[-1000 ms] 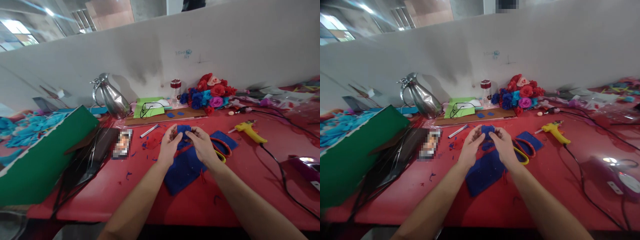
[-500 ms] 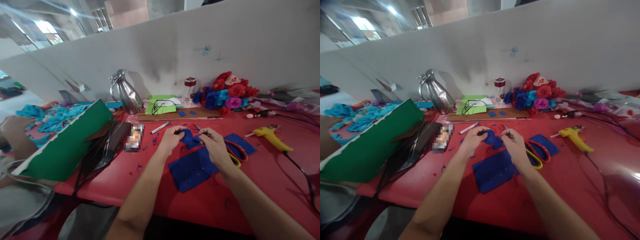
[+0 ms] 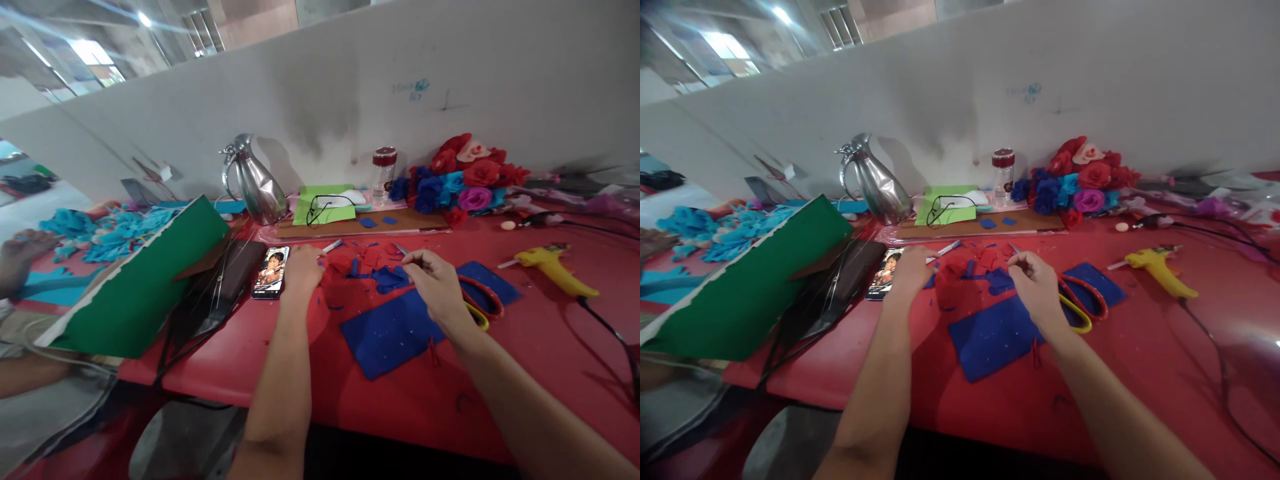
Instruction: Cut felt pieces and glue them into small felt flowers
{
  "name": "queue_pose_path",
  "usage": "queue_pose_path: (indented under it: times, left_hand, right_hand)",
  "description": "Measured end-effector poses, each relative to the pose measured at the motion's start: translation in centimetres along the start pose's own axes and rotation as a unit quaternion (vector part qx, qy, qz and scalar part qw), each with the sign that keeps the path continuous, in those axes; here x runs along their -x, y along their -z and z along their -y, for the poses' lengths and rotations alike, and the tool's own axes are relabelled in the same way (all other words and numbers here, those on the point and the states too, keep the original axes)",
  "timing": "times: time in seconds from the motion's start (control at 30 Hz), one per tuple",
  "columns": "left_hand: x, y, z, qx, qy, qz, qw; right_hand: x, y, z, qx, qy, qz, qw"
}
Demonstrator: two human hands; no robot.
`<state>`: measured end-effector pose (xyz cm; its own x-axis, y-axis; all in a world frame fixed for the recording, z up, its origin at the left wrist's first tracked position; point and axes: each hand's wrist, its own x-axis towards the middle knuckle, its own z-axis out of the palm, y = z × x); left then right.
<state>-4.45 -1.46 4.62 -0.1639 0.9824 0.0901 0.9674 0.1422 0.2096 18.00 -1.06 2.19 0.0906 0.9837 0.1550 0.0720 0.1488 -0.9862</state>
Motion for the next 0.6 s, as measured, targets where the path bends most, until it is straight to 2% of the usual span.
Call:
queue_pose_path:
  times: [0.07, 0.13, 0.2, 0.3, 0.37, 0.4, 0.47, 0.53, 0.6]
  left_hand:
    - [0.1, -0.5, -0.7, -0.011, -0.036, 0.040, 0.998]
    - [0.0, -1.0, -0.8, -0.001, -0.025, 0.080, 0.997]
    - [-0.3, -1.4, -0.6, 0.033, -0.011, 0.088, 0.996]
    - [-0.7, -1.5, -0.3, 0.126, -0.009, 0.039, 0.991]
    - [-0.8, -1.3, -0.6, 0.240, -0.001, -0.018, 0.971]
    - [-0.7, -1.2, -1.0, 0.317, 0.008, -0.037, 0.948]
    - [-0.3, -1.0, -2.3, 0.492, 0.031, -0.033, 0.870]
    - [0.2, -1.1, -3.8, 0.627, 0.043, 0.039, 0.777]
    - [0.8, -1.4, -5.4, 0.690, 0.056, 0.088, 0.716]
  right_hand:
    - [0.0, 0.1, 0.0, 0.007, 0.005, 0.003, 1.000]
    - [0.0, 0.1, -0.1, 0.018, 0.015, 0.005, 1.000]
    - [0.0, 0.2, 0.0, 0.035, 0.028, 0.003, 0.999]
    - [0.0, 0.3, 0.2, 0.060, 0.045, -0.002, 0.997]
    - [0.0, 0.3, 0.3, 0.063, 0.048, -0.003, 0.997]
    - [0.0, 0.3, 0.3, 0.057, 0.047, -0.001, 0.997]
    - [0.2, 0.1, 0.3, 0.028, 0.038, 0.017, 0.999]
    - [0.3, -0.3, 0.3, -0.013, 0.014, 0.064, 0.998]
    - [0.5, -0.7, 0.3, -0.051, -0.019, 0.133, 0.990]
